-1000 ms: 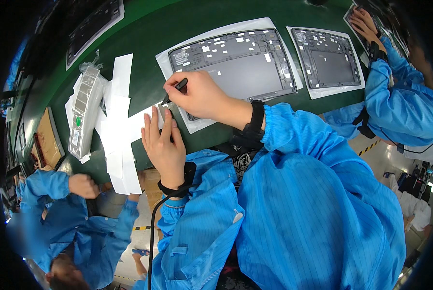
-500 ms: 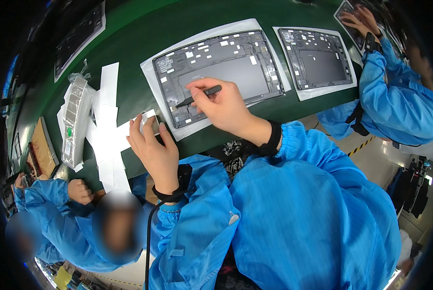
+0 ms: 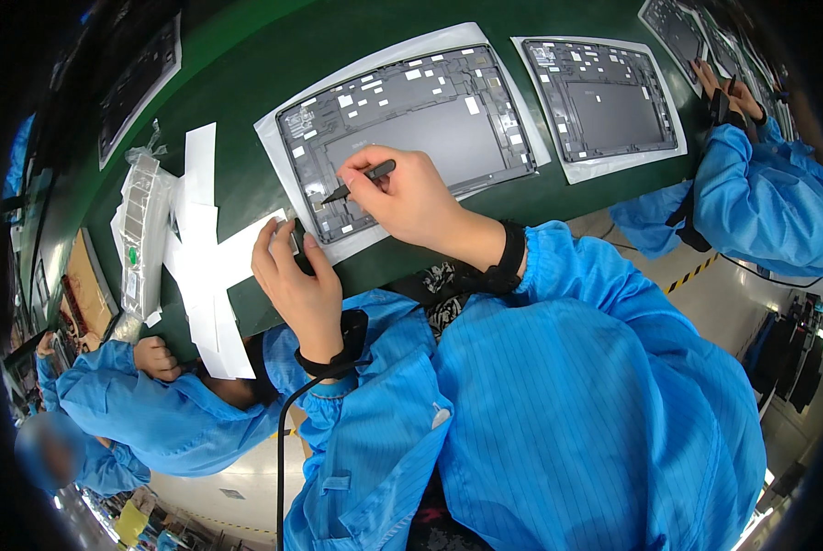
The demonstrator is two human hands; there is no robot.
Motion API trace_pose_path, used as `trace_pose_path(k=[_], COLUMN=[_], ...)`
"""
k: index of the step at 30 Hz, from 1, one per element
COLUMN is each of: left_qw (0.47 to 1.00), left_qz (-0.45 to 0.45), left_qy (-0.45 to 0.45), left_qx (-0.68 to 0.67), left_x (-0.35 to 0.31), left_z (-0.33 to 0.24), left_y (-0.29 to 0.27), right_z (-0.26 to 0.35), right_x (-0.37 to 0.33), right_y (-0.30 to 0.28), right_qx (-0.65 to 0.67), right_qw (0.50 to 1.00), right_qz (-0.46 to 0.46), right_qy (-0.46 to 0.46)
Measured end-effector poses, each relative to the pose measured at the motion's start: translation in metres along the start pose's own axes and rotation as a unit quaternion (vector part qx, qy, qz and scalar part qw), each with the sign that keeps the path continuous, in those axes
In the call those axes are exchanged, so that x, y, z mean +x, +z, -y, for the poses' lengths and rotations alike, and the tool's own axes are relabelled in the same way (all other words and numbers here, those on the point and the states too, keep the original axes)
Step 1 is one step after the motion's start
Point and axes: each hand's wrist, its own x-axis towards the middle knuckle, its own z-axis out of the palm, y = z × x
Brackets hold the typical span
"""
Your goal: The person is seen applying small parts and adhesive strips onto electronic chassis on a production line.
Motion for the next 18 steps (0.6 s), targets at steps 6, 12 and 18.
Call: trace_pose_path(k=[6,12,18], left_qw=[1.000,0.999,0.989], left_qz=[-0.011,-0.002,0.037], left_qy=[0.012,0.032,0.064], left_qx=[0.008,0.030,0.129], left_x=[0.001,0.005,0.002], left_z=[0.003,-0.010,-0.025], left_y=[0.002,0.004,0.005], right_z=[-0.001,0.000,0.002], right_x=[0.004,0.008,0.009], right_y=[0.000,-0.002,-0.001], right_qx=[0.021,0.019,0.026], right_qw=[0.999,0.999,0.999], right_qz=[0.012,0.011,0.017], right_qy=[0.022,0.024,0.024])
